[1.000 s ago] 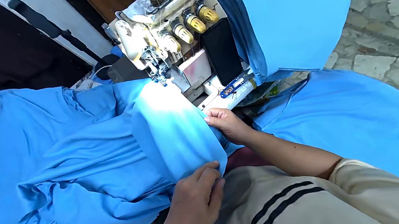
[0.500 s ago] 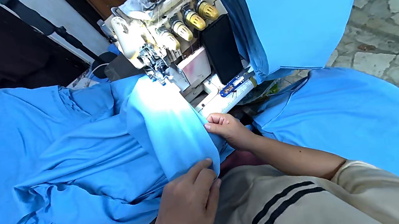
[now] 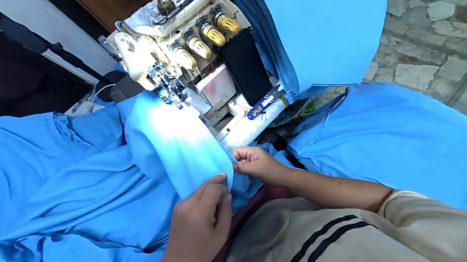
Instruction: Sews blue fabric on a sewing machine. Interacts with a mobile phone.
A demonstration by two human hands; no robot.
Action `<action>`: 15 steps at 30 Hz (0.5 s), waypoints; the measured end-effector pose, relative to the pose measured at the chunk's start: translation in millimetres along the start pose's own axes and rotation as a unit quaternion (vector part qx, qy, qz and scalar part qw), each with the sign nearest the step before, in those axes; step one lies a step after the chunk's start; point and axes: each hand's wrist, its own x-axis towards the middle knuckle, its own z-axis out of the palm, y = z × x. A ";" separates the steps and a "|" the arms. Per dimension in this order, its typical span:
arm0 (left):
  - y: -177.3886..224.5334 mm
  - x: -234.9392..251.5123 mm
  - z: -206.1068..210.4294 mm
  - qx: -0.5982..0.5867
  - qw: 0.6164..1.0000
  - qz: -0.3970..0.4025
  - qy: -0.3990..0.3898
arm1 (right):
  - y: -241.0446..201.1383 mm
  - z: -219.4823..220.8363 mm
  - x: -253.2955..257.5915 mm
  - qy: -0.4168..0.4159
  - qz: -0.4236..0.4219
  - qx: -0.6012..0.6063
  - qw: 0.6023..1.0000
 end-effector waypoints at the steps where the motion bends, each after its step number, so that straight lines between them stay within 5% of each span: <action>1: -1.2 0.6 -3.2 -0.023 1.000 -0.004 0.003 | 1.2 -0.5 -1.3 -0.004 0.003 0.001 1.000; 7: -1.3 2.0 -40.3 -0.157 0.985 -0.035 0.056 | 1.6 -3.0 -7.6 -0.025 0.012 0.007 1.000; 15: 1.6 -4.2 0.4 0.057 0.998 0.008 -0.017 | 4.3 -4.4 -11.6 -0.034 0.022 0.032 0.999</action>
